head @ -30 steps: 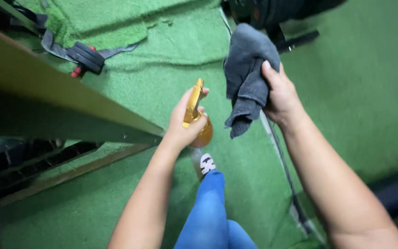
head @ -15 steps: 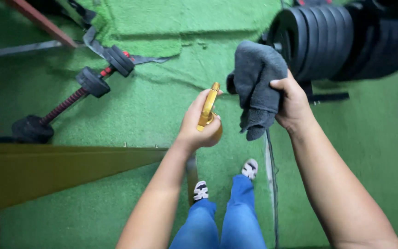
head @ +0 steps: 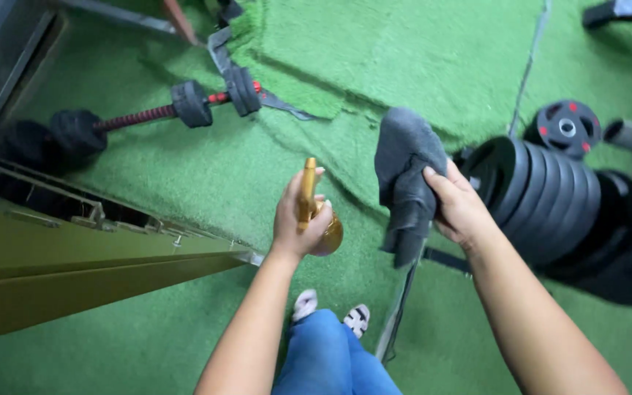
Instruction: Clean gym equipment using a spray bottle and a cloth.
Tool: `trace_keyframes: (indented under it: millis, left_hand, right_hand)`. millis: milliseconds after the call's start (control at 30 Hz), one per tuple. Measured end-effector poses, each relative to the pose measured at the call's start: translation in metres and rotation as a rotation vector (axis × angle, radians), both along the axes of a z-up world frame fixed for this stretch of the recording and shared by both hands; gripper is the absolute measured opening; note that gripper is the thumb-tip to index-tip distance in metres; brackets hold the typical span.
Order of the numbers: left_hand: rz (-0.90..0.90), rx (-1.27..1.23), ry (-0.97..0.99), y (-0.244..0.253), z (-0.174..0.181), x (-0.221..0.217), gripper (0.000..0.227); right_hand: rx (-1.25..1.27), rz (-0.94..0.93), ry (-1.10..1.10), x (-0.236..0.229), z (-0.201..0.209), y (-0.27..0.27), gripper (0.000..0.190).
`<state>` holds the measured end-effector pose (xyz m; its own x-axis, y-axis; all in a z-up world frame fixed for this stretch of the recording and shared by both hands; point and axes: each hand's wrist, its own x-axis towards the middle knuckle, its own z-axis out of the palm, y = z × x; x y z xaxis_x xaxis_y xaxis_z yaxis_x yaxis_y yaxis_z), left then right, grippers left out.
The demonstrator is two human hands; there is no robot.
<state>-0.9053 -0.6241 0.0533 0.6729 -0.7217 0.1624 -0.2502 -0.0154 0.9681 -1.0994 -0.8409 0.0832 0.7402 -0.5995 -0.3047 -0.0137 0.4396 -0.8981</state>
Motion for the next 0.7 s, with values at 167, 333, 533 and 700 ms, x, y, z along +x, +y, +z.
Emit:
trace_keyframes:
  millis: [167,333,533,700]
  left_hand:
    - [0.235,-0.083,-0.147,-0.014,-0.002,0.034,0.053]
    - [0.343,-0.029,-0.095,-0.022,0.005,0.09,0.053]
    - [0.42,0.074,0.025,-0.039,-0.004,0.157,0.053]
    - [0.477,-0.009,0.085,-0.05,-0.003,0.192,0.055]
  right_hand:
    - [0.153,0.064,-0.053,0.075,0.015,-0.014,0.049]
    - [0.193,0.174,-0.065,0.152,0.011,-0.037,0.052]
    - [0.131,0.235,0.005,0.234,-0.018,-0.069,0.054]
    - [0.111,0.343,0.014,0.302,-0.013,-0.078,0.057]
